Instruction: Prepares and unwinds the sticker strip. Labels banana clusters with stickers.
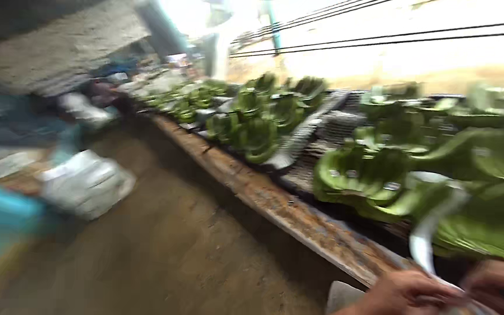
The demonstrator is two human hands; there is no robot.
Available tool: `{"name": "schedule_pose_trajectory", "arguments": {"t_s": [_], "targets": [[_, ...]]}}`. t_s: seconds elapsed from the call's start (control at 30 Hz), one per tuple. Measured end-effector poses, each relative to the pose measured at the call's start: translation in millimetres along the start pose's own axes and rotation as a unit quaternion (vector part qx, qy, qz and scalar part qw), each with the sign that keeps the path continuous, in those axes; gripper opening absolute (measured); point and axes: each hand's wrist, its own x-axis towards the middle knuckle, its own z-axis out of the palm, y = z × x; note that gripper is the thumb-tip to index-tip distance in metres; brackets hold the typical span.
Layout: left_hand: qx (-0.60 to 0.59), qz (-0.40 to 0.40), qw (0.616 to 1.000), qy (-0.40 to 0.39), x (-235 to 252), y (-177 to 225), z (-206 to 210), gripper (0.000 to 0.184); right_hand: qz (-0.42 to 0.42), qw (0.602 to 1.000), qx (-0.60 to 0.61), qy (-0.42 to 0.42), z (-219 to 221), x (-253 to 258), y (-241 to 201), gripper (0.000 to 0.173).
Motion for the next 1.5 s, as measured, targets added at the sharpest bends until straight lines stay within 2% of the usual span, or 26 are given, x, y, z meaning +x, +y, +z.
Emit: {"name": "schedule_pose_trajectory", "arguments": {"t_s": [0.07, 0.13, 0.17, 0.23, 0.37, 0.5, 0.57, 0.63, 0.67, 0.77, 0.83, 0.87, 0.9, 0.97, 1.0, 1.07, 1.17, 1.33, 1.5], "targets": [[-0.046, -0.033, 0.998, -0.001, 1, -1, 3, 0.027, 0.011, 0.994, -0.01, 0.109, -18, -4, 22, 0.022], [-0.068, -0.089, 0.993, 0.042, 1, -3, 7, 0.038, 0.091, 0.971, -0.086, 0.204, -49, -15, 41, 0.021], [-0.072, -0.113, 0.989, 0.065, 2, -5, 9, 0.044, 0.15, 0.95, -0.146, 0.231, -66, -24, 48, 0.017], [-0.097, -0.144, 0.979, 0.108, 4, -3, 10, 0.044, 0.232, 0.909, -0.25, 0.238, -87, -44, 67, 0.009], [-0.156, -0.123, 0.97, 0.14, 11, -5, 13, 0.038, 0.311, 0.877, -0.334, 0.149, -87, -68, 89, 0.01], [-0.16, -0.111, 0.971, 0.138, 19, -7, 18, 0.034, 0.233, 0.838, -0.462, 0.175, -70, -65, 104, 0.009], [-0.151, -0.12, 0.972, 0.137, 24, -7, 22, 0.036, 0.228, 0.82, -0.498, 0.164, -61, -53, 109, 0.007], [-0.153, -0.138, 0.968, 0.141, 28, -8, 25, 0.039, 0.264, 0.822, -0.492, 0.108, -48, -44, 113, 0.004], [-0.156, -0.143, 0.966, 0.145, 29, -9, 26, 0.042, 0.295, 0.822, -0.482, 0.066, -41, -40, 113, 0.008], [-0.17, -0.154, 0.962, 0.149, 30, -10, 24, 0.047, 0.44, 0.795, -0.41, -0.079, -36, -25, 99, 0.019], [-0.181, -0.173, 0.956, 0.153, 30, -9, 21, 0.048, 0.466, 0.789, -0.385, -0.111, -39, -19, 83, 0.022], [-0.186, -0.182, 0.953, 0.155, 30, -9, 21, 0.048, 0.439, 0.808, -0.382, -0.092, -39, -21, 73, 0.027], [-0.194, -0.189, 0.95, 0.154, 31, -9, 20, 0.049, 0.367, 0.847, -0.383, -0.038, -37, -26, 62, 0.03], [-0.211, -0.195, 0.948, 0.14, 31, -9, 19, 0.058, 0.157, 0.911, -0.368, 0.102, -27, -32, 44, 0.028], [-0.214, -0.19, 0.95, 0.125, 31, -10, 19, 0.064, 0.082, 0.925, -0.341, 0.147, -19, -29, 33, 0.029], [-0.203, -0.169, 0.96, 0.092, 32, -11, 20, 0.072, -0.001, 0.942, -0.283, 0.178, -3, -21, 12, 0.029], [-0.143, -0.124, 0.98, 0.059, 33, -10, 24, 0.069, -0.045, 0.936, -0.296, 0.185, 13, -10, 4, 0.027], [0.038, 0.011, 0.999, -0.002, 32, -19, 26, 0.058, -0.054, 0.922, -0.341, 0.175, 21, -12, 11, 0.024], [0.154, 0.068, 0.985, -0.038, 32, -23, 26, 0.059, -0.057, 0.955, -0.254, 0.139, 19, -19, 19, 0.018]]}}
